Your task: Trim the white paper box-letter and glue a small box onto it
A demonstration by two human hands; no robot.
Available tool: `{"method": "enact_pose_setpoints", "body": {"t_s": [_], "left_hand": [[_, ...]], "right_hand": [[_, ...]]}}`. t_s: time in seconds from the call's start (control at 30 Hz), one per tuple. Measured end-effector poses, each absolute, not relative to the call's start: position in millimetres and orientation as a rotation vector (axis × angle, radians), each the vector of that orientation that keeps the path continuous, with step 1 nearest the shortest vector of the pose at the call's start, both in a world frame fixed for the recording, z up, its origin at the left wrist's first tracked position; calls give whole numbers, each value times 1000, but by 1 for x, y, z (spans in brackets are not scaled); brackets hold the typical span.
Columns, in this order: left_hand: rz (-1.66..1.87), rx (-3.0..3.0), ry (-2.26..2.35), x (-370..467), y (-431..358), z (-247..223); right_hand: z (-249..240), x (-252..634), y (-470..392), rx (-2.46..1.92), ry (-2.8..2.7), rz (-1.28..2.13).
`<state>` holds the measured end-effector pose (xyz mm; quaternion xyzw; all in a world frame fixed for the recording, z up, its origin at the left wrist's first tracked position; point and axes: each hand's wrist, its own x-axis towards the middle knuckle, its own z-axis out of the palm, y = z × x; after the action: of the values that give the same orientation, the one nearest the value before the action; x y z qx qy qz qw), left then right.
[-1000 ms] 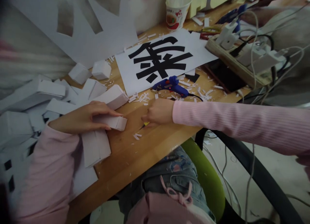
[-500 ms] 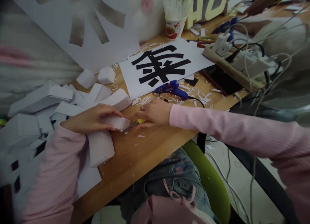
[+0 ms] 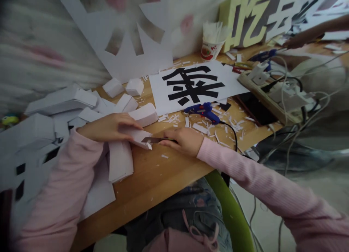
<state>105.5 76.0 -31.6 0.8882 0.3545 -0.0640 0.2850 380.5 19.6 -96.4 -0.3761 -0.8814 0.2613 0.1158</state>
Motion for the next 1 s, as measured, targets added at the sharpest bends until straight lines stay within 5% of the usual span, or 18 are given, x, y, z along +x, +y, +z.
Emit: {"method": "enact_pose_setpoints", "body": {"t_s": [1.0], "left_hand": [[-56, 2221, 983, 99, 83, -47]], "right_hand": [[-106, 348, 32, -782, -2911, 182]]}}
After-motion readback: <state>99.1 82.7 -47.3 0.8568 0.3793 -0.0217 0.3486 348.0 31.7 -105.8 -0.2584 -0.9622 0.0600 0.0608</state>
